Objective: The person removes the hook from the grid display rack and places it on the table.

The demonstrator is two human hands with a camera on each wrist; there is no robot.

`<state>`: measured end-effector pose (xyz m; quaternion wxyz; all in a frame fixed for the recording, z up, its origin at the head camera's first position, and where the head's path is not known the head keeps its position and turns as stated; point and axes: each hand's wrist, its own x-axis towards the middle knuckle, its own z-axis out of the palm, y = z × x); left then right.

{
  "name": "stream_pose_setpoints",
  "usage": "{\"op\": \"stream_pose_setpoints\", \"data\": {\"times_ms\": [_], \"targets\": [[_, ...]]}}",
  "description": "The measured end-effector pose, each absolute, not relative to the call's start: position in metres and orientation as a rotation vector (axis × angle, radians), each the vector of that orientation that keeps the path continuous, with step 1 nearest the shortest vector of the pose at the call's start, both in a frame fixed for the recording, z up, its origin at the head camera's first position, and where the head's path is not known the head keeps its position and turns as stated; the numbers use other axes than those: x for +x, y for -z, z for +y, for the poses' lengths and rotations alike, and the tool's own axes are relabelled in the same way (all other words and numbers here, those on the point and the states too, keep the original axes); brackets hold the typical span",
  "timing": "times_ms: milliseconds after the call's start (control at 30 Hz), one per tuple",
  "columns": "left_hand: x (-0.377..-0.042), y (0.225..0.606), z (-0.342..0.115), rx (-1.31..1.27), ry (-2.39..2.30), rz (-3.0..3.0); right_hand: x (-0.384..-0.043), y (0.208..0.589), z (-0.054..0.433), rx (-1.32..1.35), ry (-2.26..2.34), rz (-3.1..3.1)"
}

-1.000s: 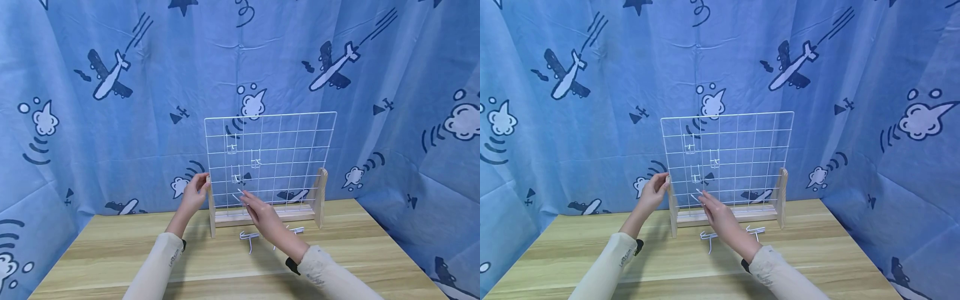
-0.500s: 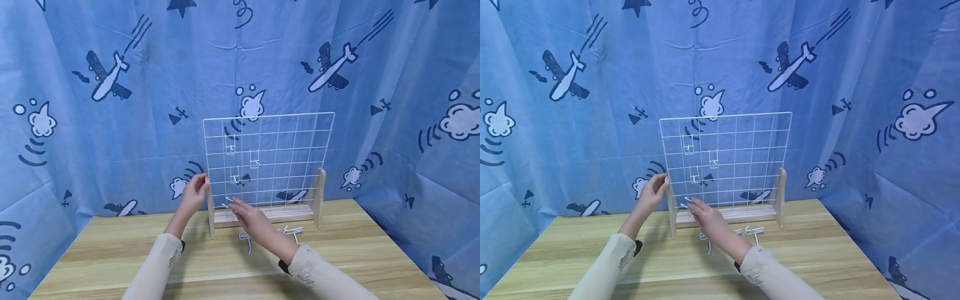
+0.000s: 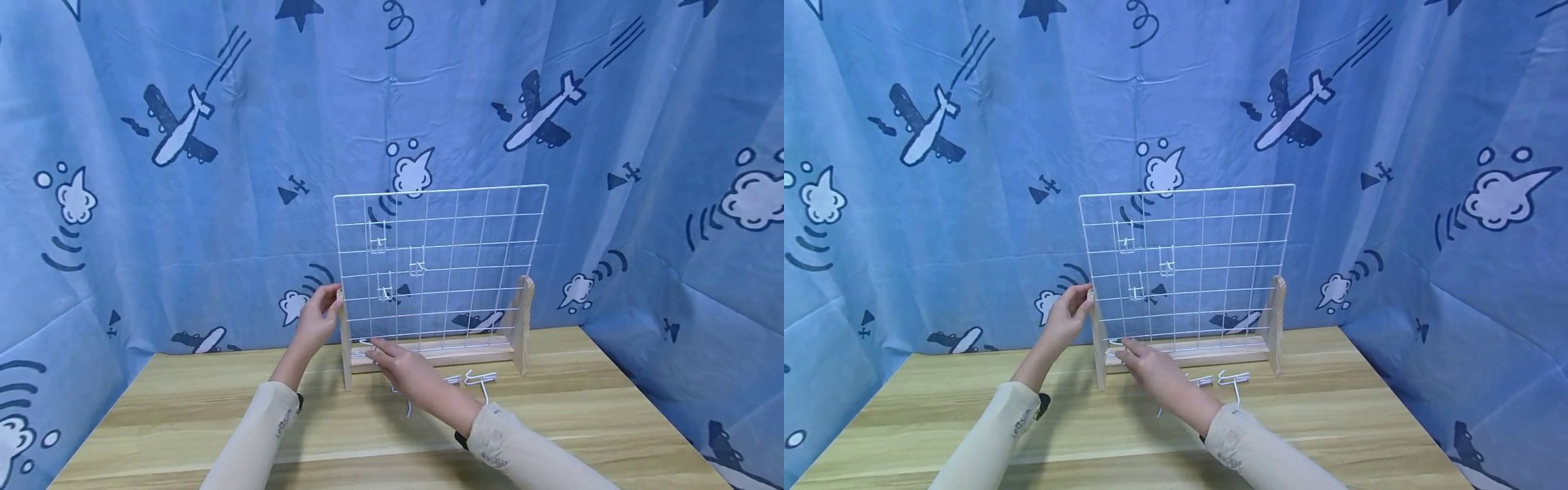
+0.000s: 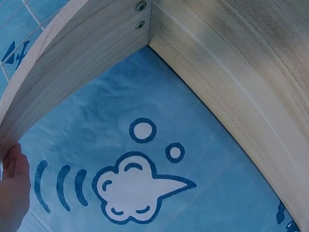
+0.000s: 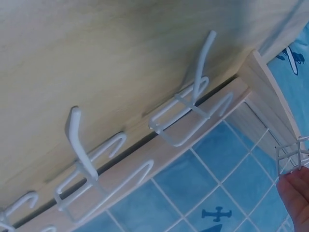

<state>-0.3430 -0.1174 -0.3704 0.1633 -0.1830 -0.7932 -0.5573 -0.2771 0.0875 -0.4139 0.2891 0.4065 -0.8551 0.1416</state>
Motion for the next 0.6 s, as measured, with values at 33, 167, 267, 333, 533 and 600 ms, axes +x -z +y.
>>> {"op": "stream_pose_setpoints", "data": {"times_ms": [33,167,267,333,533,600], "targets": [[-0.343,0.371,-0.117,-0.527,1.584,-2.259,-0.277,0.415,0.087,1.088,-0.358,-2.287],[-0.343,0.37,-0.117,-0.536,1.58,-2.251,-0.278,0.417,0.086,1.106,-0.289,-2.273],[-0.343,0.37,-0.117,-0.531,1.586,-2.266,-0.279,0.42,0.086,1.118,-0.239,-2.283],[-0.342,0.37,-0.117,-0.522,1.588,-2.276,-0.279,0.421,0.085,1.124,-0.211,-2.311],[-0.342,0.369,-0.116,-0.535,1.567,-2.263,-0.279,0.423,0.083,1.145,-0.135,-2.4],[-0.342,0.37,-0.116,-0.544,1.553,-2.26,-0.279,0.425,0.082,1.146,-0.111,-2.413]]}}
